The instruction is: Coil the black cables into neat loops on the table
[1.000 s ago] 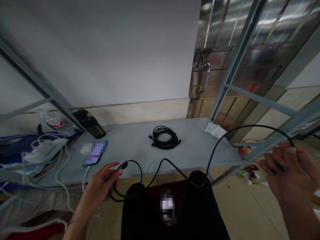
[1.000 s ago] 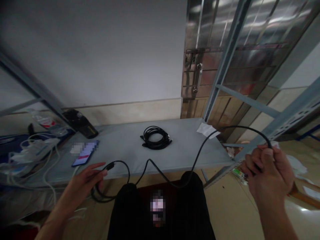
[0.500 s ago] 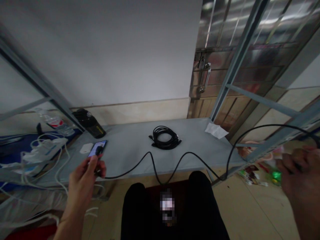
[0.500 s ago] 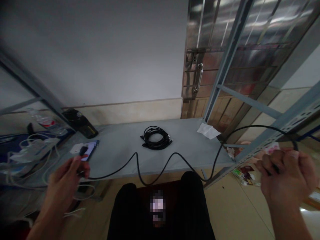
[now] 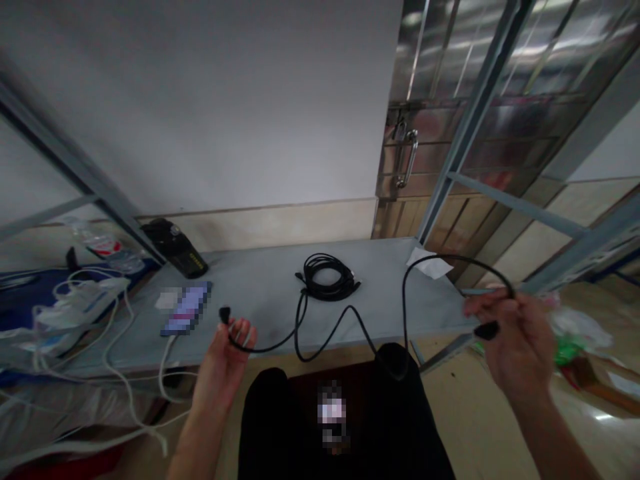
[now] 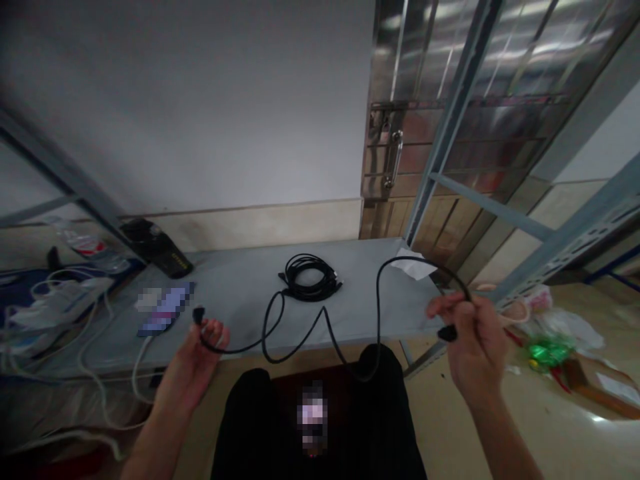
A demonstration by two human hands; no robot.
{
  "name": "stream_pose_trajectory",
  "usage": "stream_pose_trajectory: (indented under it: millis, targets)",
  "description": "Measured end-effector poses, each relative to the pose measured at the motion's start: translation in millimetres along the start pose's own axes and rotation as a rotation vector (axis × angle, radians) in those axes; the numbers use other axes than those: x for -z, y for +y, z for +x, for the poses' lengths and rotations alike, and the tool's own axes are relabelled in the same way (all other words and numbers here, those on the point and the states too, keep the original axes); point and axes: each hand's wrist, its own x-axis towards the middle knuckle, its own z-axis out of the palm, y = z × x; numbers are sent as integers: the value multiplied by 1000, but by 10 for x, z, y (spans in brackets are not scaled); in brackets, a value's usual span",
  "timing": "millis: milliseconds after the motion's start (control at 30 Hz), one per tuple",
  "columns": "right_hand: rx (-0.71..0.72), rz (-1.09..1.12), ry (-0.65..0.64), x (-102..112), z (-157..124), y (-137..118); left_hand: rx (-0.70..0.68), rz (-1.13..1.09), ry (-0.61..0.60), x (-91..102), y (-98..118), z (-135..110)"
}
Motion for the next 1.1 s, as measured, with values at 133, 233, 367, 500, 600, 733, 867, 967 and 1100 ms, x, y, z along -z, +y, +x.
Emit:
stream_pose_trajectory:
  millis: [133,233,367,500,600,733,867,967,1100]
  targets:
    - [-14,-125,-290,-364,-394,165,119,-7,-71,15,-454,-153]
    - [-16,-187,-478,-638,-641,213,210,-12,-144,-2,-669,-298]
    - [0,-194,-759,-1031,-905,289,364,-48,-263,-95,-812,-461]
    - [101,-230,-935,-1321,-1170,425,404,-36,-336,-272,-852,-589]
    - [117,-296,-1034,-1429,-1349,495,379,3,-391,-448,-830,-691]
    - [91,-346,-1057,-1461,-1447,475,340,83,-387,-668,-745,-840]
    - [66,-304,-1023,-1412,-1413,359,345,49,-478,-813,-649,-974]
    - [68,-288,-999,-1355,-1412,288,365,18,-542,-857,-605,-1056]
    - [107,-348,-994,-1294,-1472,270,398,21,-581,-863,-572,-1132]
